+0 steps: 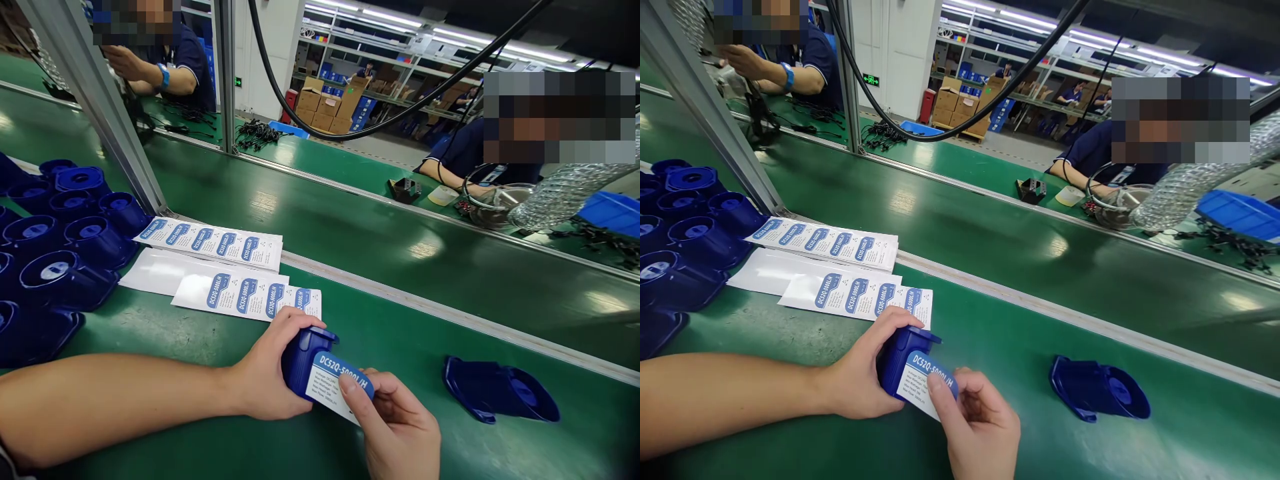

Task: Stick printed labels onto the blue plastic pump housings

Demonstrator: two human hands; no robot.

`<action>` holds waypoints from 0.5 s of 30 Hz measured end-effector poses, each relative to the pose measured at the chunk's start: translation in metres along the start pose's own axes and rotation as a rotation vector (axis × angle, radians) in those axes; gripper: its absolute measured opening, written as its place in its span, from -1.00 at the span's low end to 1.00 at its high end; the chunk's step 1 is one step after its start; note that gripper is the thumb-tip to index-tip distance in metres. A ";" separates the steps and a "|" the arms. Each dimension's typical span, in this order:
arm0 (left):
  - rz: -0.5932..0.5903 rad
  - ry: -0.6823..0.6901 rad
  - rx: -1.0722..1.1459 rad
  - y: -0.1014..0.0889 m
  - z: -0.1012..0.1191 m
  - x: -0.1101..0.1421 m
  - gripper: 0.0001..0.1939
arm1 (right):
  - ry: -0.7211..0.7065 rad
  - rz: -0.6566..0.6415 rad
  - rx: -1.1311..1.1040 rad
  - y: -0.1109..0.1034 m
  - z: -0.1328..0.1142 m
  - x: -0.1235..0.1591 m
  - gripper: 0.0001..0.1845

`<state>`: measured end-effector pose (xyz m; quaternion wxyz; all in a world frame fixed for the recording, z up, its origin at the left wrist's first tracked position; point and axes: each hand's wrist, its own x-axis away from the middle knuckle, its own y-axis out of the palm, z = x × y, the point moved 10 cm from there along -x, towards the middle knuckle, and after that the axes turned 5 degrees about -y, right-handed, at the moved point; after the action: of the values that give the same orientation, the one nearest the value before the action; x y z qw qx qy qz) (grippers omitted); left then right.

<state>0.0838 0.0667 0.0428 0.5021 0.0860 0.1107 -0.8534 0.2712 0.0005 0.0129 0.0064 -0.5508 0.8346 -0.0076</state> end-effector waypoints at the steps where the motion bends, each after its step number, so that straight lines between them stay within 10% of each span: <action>1: 0.001 0.001 -0.002 0.000 0.000 0.000 -0.07 | 0.002 -0.005 0.000 0.001 0.000 0.000 -0.66; 15: 0.000 0.010 -0.004 0.001 0.001 0.000 -0.07 | 0.020 0.013 -0.014 0.002 0.003 0.002 -0.61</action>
<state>0.0843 0.0660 0.0434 0.5016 0.0895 0.1148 -0.8528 0.2684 -0.0008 0.0096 -0.0059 -0.5452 0.8382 -0.0071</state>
